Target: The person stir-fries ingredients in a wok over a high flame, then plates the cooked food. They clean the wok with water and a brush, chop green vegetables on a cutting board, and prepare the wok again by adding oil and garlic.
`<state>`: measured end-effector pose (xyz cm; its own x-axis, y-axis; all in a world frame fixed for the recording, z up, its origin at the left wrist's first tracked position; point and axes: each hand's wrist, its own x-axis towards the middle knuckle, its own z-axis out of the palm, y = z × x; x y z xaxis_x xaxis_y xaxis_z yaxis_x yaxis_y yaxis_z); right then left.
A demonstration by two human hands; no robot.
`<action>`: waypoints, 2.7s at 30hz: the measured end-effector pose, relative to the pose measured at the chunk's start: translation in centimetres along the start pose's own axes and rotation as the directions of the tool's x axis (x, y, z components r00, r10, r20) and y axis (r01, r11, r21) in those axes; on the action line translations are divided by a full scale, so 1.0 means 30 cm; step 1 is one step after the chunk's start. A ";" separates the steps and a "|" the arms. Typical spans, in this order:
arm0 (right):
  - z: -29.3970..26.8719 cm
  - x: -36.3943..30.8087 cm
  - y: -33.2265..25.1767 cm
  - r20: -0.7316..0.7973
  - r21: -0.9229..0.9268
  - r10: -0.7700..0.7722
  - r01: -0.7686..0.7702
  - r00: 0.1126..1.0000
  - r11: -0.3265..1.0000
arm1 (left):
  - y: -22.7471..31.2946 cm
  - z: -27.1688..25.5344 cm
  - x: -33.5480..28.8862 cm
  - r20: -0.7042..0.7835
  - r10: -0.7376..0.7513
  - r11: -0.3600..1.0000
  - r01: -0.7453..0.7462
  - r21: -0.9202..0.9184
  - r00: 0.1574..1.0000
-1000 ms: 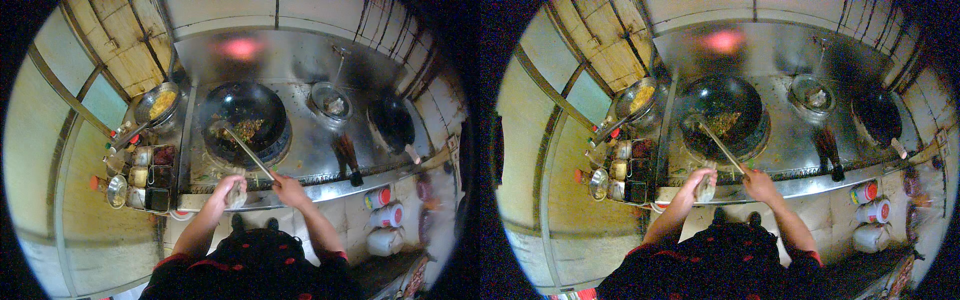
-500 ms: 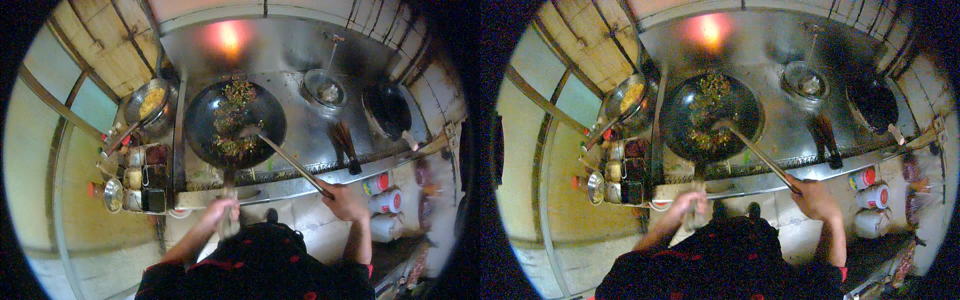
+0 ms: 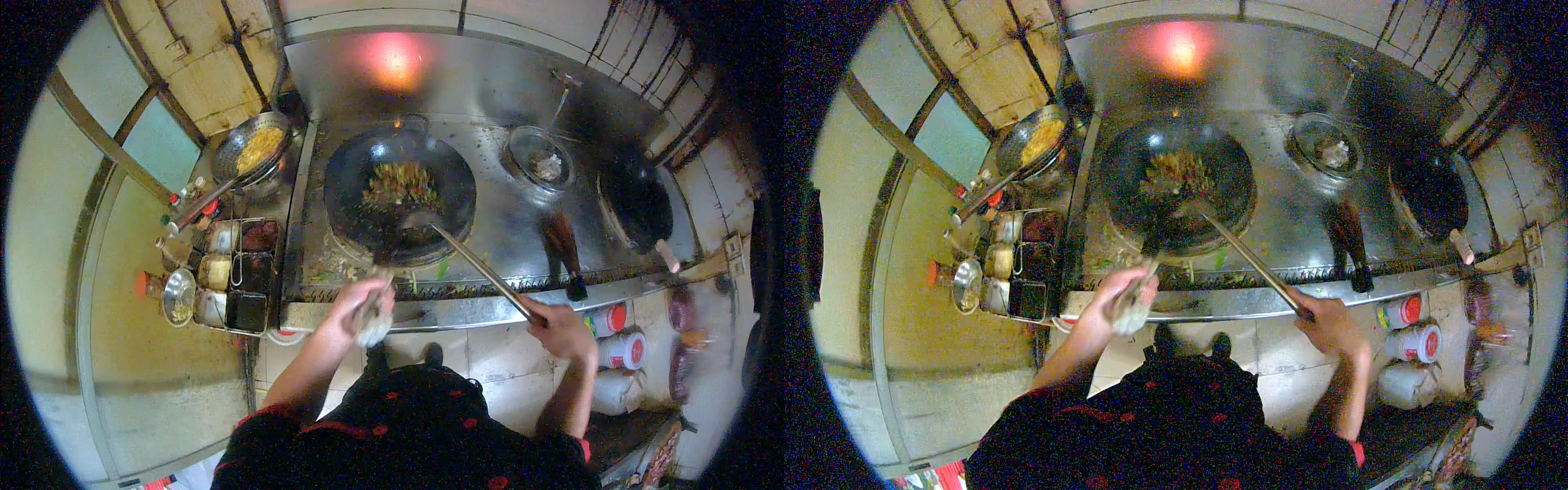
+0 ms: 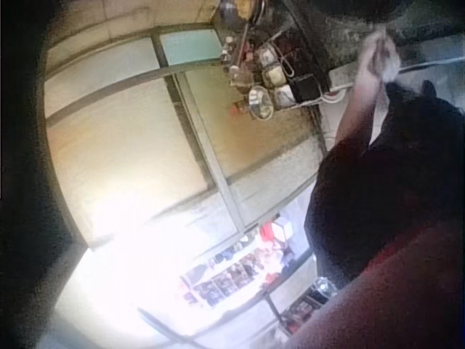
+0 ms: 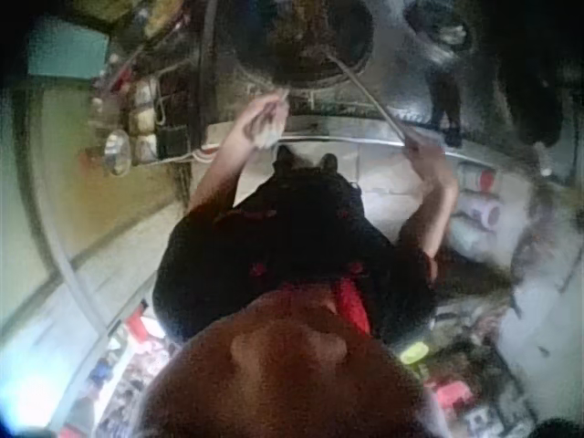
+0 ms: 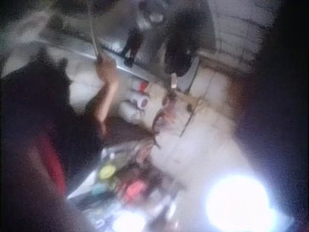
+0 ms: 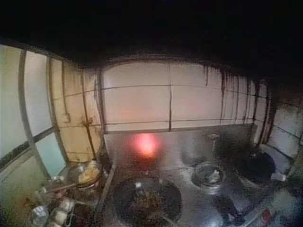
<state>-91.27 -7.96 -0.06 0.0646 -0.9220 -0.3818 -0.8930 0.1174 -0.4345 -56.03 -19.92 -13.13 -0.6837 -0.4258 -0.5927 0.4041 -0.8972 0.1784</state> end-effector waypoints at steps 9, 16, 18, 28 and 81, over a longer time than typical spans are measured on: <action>0.118 0.102 -0.028 -0.372 0.129 0.027 0.023 0.928 0.991 | -0.187 -0.173 -0.047 -0.062 0.299 0.721 -0.183 0.668 0.952; 0.097 0.009 0.128 -0.208 -0.023 0.036 -0.042 0.977 0.999 | 0.038 -0.010 0.140 -0.163 0.116 0.950 -0.062 0.305 0.980; 0.225 0.227 0.122 -0.308 -0.034 0.044 -0.057 0.950 0.998 | 0.053 0.037 0.158 -0.238 0.157 0.939 -0.070 0.336 0.959; 0.390 0.482 -0.165 -0.559 0.219 -0.176 0.350 0.810 0.911 | 0.794 0.086 -0.542 0.400 0.909 -0.272 0.895 0.354 0.118; 0.267 0.386 -0.133 -0.743 0.190 -0.063 0.300 0.667 0.935 | 0.133 0.150 -0.153 -0.084 0.875 0.026 0.128 0.991 0.477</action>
<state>-83.37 -16.15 -9.29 -0.2313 -0.8960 0.3789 -0.7308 -0.0971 -0.6757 -54.01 -22.09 -6.18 0.0789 -0.9781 -0.1925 -0.6799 -0.1940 0.7072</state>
